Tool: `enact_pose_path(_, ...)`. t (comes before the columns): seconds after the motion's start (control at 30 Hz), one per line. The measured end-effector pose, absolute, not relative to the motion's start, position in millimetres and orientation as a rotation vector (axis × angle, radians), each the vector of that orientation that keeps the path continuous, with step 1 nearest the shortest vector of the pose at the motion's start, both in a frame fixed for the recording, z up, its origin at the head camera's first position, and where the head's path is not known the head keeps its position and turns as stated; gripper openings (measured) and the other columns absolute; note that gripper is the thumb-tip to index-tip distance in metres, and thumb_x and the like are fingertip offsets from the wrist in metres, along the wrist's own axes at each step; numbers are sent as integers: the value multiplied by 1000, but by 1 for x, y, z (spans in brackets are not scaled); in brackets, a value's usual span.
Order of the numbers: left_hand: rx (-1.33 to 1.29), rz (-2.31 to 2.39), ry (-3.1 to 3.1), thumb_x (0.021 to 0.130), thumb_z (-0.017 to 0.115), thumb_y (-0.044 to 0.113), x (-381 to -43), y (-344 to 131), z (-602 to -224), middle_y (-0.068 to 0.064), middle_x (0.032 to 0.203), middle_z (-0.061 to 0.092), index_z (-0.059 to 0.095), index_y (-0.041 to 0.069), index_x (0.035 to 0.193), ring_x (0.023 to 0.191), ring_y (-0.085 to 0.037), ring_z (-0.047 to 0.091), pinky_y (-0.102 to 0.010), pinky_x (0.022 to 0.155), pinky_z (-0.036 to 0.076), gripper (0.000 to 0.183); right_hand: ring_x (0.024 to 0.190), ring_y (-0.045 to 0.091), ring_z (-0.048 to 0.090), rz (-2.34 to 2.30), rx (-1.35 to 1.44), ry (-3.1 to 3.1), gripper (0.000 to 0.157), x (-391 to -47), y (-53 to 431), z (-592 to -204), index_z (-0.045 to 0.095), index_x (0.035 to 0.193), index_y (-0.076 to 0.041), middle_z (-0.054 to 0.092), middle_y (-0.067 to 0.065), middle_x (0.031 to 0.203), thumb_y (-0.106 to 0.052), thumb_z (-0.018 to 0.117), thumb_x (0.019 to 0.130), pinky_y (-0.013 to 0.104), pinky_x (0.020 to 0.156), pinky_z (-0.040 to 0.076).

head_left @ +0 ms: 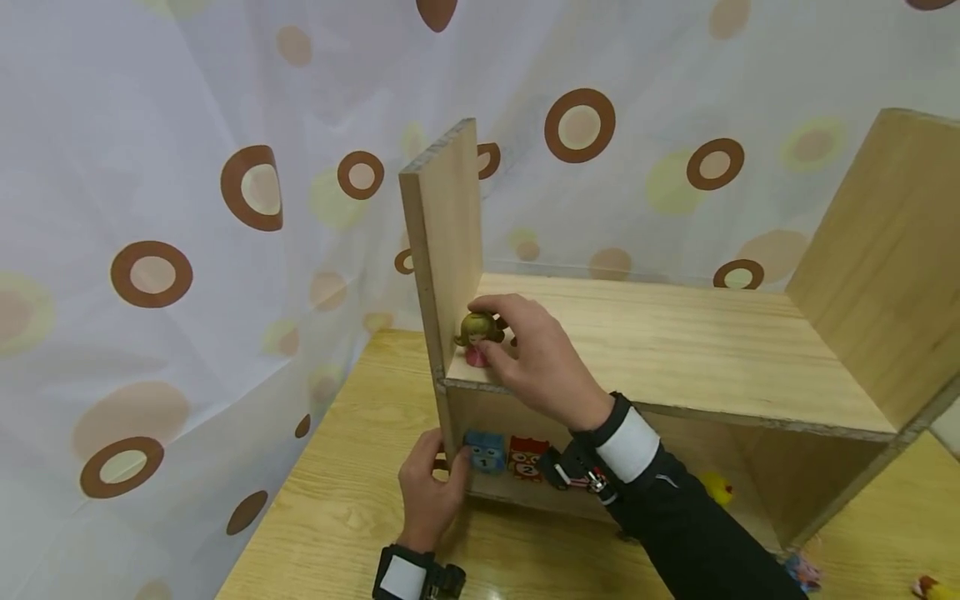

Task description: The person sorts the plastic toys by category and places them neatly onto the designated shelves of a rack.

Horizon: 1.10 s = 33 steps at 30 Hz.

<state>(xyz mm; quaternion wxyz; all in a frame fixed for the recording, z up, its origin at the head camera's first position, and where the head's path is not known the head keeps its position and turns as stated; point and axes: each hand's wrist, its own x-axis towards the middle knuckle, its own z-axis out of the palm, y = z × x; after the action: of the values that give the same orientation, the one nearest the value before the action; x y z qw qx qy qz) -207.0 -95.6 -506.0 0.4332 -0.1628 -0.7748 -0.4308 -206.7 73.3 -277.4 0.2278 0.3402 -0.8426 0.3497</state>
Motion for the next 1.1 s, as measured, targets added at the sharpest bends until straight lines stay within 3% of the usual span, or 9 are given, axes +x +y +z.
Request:
enact_pose_path(0.17, -368, -1094, -1953, 85, 71, 8, -205, -95, -507, -5, 99, 72, 69, 12, 111, 79, -13, 69, -16, 58, 55, 26, 103, 26, 60, 955, 941, -2309, 40, -207, 74, -279, 59, 129, -2, 65, 14, 118, -4, 68, 90, 31, 74, 49)
enact_pose_path(0.3, -368, -1098, -1957, 85, 72, 7, -205, -95, -508, -5, 100, 72, 69, 12, 112, 79, -13, 70, -16, 59, 56, 28, 108, 29, 60, 983, 888, -2319, 47, -205, 78, -281, 56, 133, -3, 61, 16, 127, -8, 69, 88, 36, 76, 52)
enact_pose_path(0.4, -356, -1122, -1974, 85, 72, 8, -205, -95, -507, -5, 101, 72, 69, 12, 112, 80, -13, 70, -16, 60, 56, 27, 116, 32, 58, 992, 836, -2280, 48, -202, 82, -284, 57, 133, -2, 60, 16, 131, -9, 69, 87, 44, 88, 52)
enact_pose_path(0.53, -352, -1124, -1976, 85, 72, 7, -204, -97, -507, -5, 101, 72, 69, 11, 111, 80, -14, 70, -16, 60, 56, 27, 124, 35, 52, 976, 755, -2150, 43, -192, 87, -291, 61, 127, -1, 60, 17, 132, -9, 71, 86, 51, 103, 43)
enact_pose_path(0.67, -349, -1109, -1973, 85, 72, 6, -204, -99, -507, -6, 101, 72, 69, 10, 111, 80, -15, 70, -17, 59, 56, 26, 122, 38, 50, 936, 726, -1995, 35, -177, 98, -297, 66, 119, -1, 60, 19, 130, -5, 72, 85, 53, 103, 39)
enact_pose_path(0.77, -327, -1122, -1996, 86, 72, 8, -203, -100, -507, -6, 102, 72, 69, 10, 112, 81, -15, 70, -17, 59, 56, 26, 117, 38, 51, 906, 744, -1871, 26, -166, 110, -300, 68, 113, -1, 61, 19, 126, -4, 68, 87, 50, 100, 39)
enact_pose_path(0.87, -317, -1127, -2019, 87, 72, 10, -202, -104, -507, -6, 103, 72, 69, 10, 113, 82, -16, 70, -18, 60, 56, 26, 109, 38, 53, 890, 745, -1739, 19, -153, 124, -302, 70, 104, 0, 64, 21, 118, -15, 62, 95, 40, 97, 39)
enact_pose_path(1.0, -328, -1119, -2007, 87, 72, 9, -203, -109, -507, -6, 104, 73, 69, 10, 113, 82, -16, 70, -18, 60, 56, 27, 98, 35, 54, 899, 718, -1588, 38, -134, 140, -305, 69, 89, 4, 65, 25, 103, -30, 56, 100, 25, 93, 38)
enact_pose_path(1.1, -324, -1112, -1994, 86, 72, 8, -204, -113, -507, -6, 104, 73, 69, 10, 113, 82, -16, 70, -17, 60, 56, 27, 96, 29, 56, 906, 702, -1526, 40, -123, 149, -304, 68, 82, 7, 64, 26, 96, -29, 59, 99, 20, 93, 39)
